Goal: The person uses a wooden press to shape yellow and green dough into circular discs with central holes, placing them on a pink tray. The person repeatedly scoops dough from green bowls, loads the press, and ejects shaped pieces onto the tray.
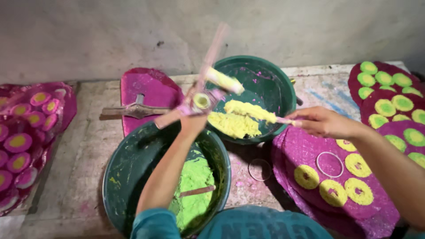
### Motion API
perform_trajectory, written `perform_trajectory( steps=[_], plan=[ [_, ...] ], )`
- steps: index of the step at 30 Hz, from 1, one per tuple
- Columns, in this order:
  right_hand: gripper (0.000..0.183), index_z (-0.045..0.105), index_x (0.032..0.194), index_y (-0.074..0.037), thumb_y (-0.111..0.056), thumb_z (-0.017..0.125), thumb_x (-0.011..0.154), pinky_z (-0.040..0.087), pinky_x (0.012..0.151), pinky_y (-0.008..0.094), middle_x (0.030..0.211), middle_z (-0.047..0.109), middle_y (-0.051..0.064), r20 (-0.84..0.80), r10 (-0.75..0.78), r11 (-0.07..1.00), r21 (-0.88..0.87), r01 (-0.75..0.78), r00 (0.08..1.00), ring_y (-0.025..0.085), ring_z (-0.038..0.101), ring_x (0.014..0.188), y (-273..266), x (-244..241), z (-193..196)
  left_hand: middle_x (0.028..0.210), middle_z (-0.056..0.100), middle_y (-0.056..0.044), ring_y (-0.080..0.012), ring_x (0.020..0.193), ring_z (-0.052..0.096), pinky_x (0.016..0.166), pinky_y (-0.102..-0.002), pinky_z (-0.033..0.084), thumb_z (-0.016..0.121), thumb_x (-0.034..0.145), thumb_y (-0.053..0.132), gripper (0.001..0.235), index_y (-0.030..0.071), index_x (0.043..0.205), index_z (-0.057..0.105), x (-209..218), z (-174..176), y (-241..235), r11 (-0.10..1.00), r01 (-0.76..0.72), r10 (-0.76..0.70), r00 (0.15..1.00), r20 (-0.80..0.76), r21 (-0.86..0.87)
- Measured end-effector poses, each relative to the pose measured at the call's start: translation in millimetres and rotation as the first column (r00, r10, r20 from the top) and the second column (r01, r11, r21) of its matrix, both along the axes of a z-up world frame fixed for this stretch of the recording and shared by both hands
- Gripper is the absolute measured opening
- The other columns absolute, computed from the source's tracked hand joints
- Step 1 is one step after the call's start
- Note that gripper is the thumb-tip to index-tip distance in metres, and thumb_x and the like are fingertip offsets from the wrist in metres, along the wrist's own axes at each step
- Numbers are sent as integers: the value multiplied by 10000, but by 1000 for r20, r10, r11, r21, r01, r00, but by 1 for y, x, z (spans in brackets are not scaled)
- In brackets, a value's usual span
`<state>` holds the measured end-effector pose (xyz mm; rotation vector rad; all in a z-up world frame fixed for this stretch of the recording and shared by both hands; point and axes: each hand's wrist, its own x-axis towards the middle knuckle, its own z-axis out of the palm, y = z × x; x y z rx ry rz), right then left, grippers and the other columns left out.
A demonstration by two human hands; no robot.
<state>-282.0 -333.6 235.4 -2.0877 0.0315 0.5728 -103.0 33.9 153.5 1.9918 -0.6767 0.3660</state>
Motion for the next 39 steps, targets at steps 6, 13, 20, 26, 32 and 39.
perform_trajectory(
  steps=[6,13,20,26,32,39],
  plan=[
    [304,729,1256,-215,-339,618,1002,576,698,343,1003,798,27,310,496,813,-495,-307,811,163,757,869,31,-23,95,1156,716,-91,-280,1076,667,933,-393,550,710,882,331,400,161,1243,680,-106,70,-30,744,431,-381,902,-205,511],
    [237,571,1206,-22,-142,511,1011,572,534,390,905,727,92,-69,788,17,-991,-133,612,257,745,740,135,-84,79,1211,696,-115,-260,1108,668,959,-365,536,724,831,218,530,65,1326,609,-151,-17,-60,871,419,-405,908,-109,255],
    [614,542,1404,-92,-182,617,802,583,598,345,1091,692,77,169,744,248,-968,-32,646,233,729,870,72,-146,123,1145,716,-60,-192,1057,713,946,-307,580,683,945,308,407,77,1275,620,-166,-7,-31,922,361,-273,863,-426,142],
    [276,632,1150,-21,-114,587,895,543,468,342,870,682,93,155,812,197,-980,-15,562,228,718,659,103,-125,97,1162,683,-102,-234,1058,675,926,-325,554,689,884,276,447,79,1277,611,-184,7,-77,921,340,-307,933,-186,188],
    [414,612,1219,-38,-107,592,812,559,429,367,919,683,88,122,781,254,-958,-133,612,236,717,671,99,-139,121,1133,707,-96,-242,1015,700,886,-324,561,728,840,318,504,125,1295,626,-203,33,-67,931,332,-263,900,-347,154],
    [370,605,1201,-22,-132,591,847,546,450,354,845,656,73,61,804,141,-986,-90,592,219,711,638,92,-147,133,1227,680,-124,-295,1127,653,974,-351,526,786,776,259,564,104,1298,636,-205,45,-68,924,260,-234,964,-123,280]
  ],
)
